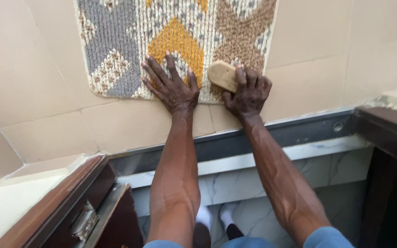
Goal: The person cleans a small rug by holding it in place with one hand and brushing it with a wooden brush.
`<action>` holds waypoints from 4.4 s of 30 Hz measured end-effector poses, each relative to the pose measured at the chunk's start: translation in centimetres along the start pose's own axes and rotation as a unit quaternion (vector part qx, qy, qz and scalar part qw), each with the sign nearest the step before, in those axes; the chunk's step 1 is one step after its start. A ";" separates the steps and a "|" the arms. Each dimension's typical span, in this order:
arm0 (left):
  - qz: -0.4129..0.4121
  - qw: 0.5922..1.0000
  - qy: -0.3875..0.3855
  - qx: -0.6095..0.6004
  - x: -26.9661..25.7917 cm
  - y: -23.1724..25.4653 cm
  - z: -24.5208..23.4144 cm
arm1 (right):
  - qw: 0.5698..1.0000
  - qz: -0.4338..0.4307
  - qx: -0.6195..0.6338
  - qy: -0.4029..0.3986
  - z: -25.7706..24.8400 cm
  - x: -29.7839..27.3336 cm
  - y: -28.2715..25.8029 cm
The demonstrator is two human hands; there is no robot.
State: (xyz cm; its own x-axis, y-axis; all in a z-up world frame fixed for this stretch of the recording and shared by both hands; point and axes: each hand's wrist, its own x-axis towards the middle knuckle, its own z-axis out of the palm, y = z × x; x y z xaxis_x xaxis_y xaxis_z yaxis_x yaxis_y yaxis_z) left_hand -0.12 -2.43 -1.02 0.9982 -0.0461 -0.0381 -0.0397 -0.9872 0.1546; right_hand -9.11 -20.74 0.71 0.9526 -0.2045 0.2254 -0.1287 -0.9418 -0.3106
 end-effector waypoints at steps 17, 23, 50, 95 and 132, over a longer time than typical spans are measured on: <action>-0.004 1.000 -0.021 0.000 0.4 0.5 -1.0 | 0.999 0.001 -0.034 0.021 0.0 0.1 -0.1; -0.003 0.999 -0.032 0.002 0.4 0.6 -1.4 | 0.999 0.011 -0.027 0.014 -0.3 0.4 -0.6; -0.209 0.976 0.066 -0.003 -8.0 3.2 0.5 | 1.000 0.014 -0.003 0.003 -0.6 0.7 -0.9; -0.249 0.964 -0.054 0.075 -7.3 4.0 -0.4 | 0.948 -0.039 0.144 -0.282 -3.1 -0.2 0.5; -0.244 0.966 -0.056 0.064 -7.6 4.2 -1.0 | 0.948 0.135 0.259 -0.127 -5.2 -0.6 7.5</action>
State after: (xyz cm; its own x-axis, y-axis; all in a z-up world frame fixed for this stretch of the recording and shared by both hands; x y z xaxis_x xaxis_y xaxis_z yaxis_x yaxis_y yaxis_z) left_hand -7.80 -6.12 0.87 0.8883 0.4209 -0.1836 0.4224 -0.9058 -0.0328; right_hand -12.04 -29.11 3.03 0.9486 -0.2863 -0.1349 -0.2863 -0.5942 -0.7517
